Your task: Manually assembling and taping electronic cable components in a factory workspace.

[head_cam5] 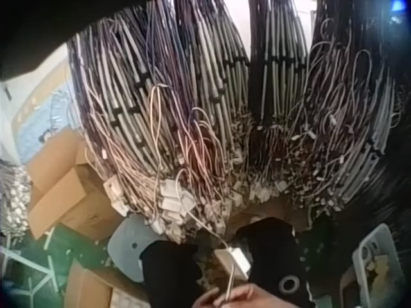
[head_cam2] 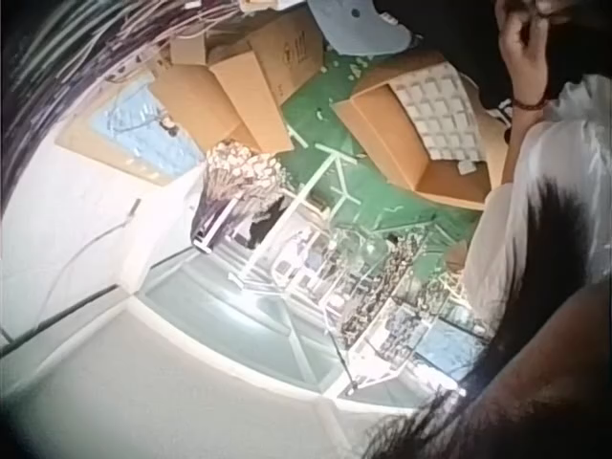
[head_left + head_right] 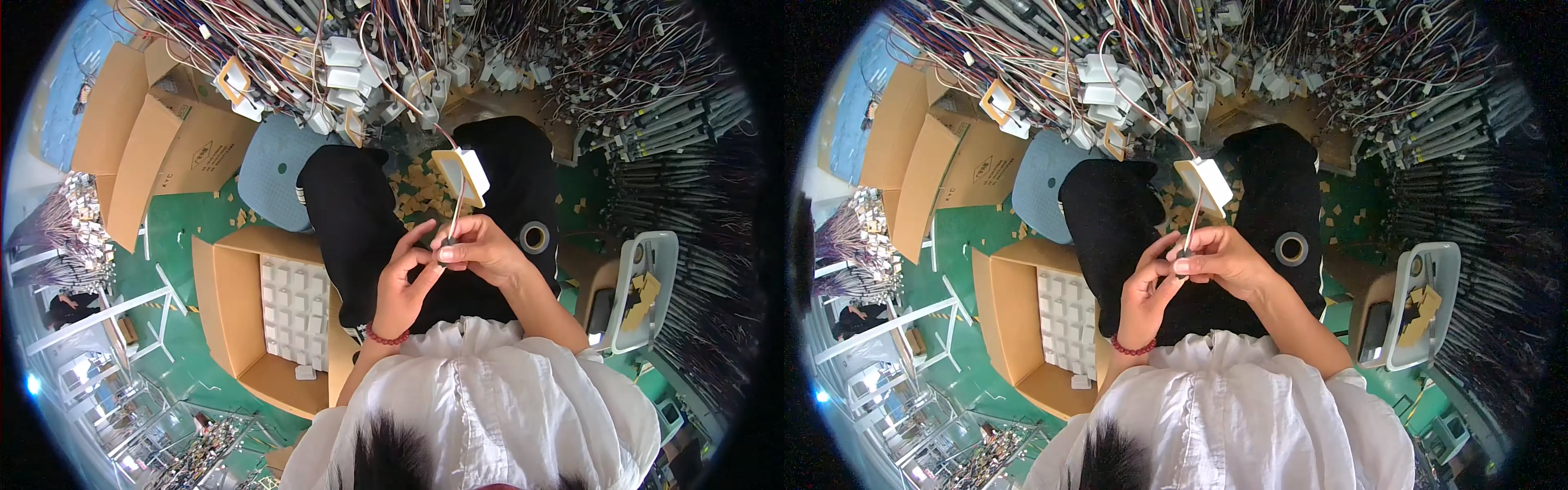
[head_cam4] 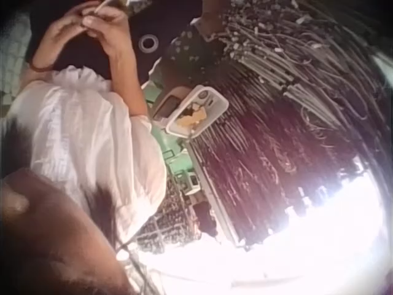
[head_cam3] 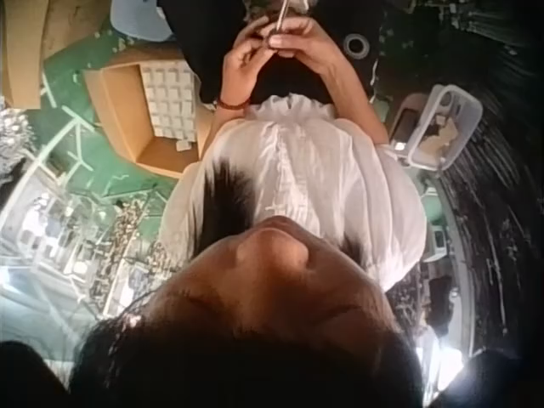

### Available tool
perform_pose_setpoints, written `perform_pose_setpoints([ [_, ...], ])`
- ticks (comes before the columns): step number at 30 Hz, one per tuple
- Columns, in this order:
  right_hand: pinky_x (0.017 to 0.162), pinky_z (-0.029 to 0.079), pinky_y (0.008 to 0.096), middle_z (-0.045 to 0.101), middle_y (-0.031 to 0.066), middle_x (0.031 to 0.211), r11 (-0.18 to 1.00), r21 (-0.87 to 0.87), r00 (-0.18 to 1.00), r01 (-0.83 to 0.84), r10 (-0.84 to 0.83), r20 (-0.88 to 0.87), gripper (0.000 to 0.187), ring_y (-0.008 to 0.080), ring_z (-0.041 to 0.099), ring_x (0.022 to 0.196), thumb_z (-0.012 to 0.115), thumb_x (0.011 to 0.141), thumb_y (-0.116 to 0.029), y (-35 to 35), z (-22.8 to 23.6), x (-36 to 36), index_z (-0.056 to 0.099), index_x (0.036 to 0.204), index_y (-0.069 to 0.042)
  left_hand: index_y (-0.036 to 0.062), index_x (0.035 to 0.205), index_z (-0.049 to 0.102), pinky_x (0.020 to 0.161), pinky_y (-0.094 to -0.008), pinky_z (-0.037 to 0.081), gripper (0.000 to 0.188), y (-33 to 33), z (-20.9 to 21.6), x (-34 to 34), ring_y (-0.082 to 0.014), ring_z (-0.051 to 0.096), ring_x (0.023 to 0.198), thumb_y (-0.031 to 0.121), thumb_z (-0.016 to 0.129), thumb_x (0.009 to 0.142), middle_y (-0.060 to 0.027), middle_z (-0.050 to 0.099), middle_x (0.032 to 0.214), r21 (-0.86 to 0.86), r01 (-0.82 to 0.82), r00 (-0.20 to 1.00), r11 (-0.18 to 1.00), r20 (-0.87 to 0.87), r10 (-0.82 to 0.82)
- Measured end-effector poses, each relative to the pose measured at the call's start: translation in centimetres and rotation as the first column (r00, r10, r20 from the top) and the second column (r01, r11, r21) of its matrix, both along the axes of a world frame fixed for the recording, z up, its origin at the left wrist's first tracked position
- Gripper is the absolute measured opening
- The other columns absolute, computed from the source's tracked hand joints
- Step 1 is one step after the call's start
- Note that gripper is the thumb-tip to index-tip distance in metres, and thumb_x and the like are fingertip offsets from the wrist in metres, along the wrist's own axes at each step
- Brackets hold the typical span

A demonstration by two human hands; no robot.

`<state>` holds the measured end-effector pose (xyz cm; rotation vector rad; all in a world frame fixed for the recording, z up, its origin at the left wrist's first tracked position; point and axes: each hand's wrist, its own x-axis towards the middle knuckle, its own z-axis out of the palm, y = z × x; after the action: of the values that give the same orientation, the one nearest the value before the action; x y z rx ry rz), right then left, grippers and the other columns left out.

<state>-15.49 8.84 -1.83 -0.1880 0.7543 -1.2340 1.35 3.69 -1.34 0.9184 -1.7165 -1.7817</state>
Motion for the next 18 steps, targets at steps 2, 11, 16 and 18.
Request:
perform_pose_setpoints([
  [2,0.053,0.039,0.0211,0.061,0.0029,0.075,1.000,-0.023,0.996,0.003,-0.005,-0.087,0.014,0.0084,0.052,0.062,0.073,0.076,-0.005,-0.1,0.2,0.2,0.065,0.087,-0.001,-0.0006,0.088,0.063,0.089,-0.0305,0.044,0.007,-0.6,1.0,-0.1,-0.0208,0.058,0.101,0.005,0.064,0.084,-0.0148,0.052,0.127,-0.043,0.058,0.998,0.997,0.027,-0.057],
  [11,0.060,0.039,0.0289,0.050,0.0030,0.068,0.995,-0.096,0.985,-0.040,0.056,0.166,0.036,0.0136,0.043,0.060,0.056,0.092,-0.036,2.3,0.0,1.9,0.058,0.104,-0.002,0.0019,0.142,0.024,0.100,-0.0334,0.039,0.068,-9.0,-3.4,-1.1,-0.0225,0.045,0.123,0.016,0.064,0.088,-0.0130,0.038,0.140,0.078,0.101,0.981,0.992,-0.173,-0.087],
  [16,0.065,0.040,0.0302,0.046,0.0023,0.071,0.999,-0.048,0.969,0.022,-0.009,0.245,0.044,0.0140,0.044,0.066,0.051,0.095,-0.031,3.6,1.7,1.2,0.052,0.122,0.003,0.0090,0.138,0.033,0.093,-0.0483,0.047,0.061,-7.4,-7.0,-6.9,-0.0331,0.054,0.112,0.047,0.050,0.093,-0.0186,0.051,0.127,0.728,0.425,0.844,0.537,-0.533,0.054],
  [18,0.069,0.043,0.0312,0.048,0.0029,0.074,0.993,0.004,0.981,0.121,-0.121,0.154,0.045,0.0146,0.047,0.069,0.051,0.095,-0.028,4.0,2.0,0.8,0.047,0.128,0.003,0.0090,0.139,0.034,0.092,-0.0487,0.048,0.059,-6.7,-7.5,-7.2,-0.0297,0.056,0.107,0.045,0.048,0.094,-0.0125,0.055,0.117,0.693,0.520,0.763,0.500,-0.639,0.093],
])
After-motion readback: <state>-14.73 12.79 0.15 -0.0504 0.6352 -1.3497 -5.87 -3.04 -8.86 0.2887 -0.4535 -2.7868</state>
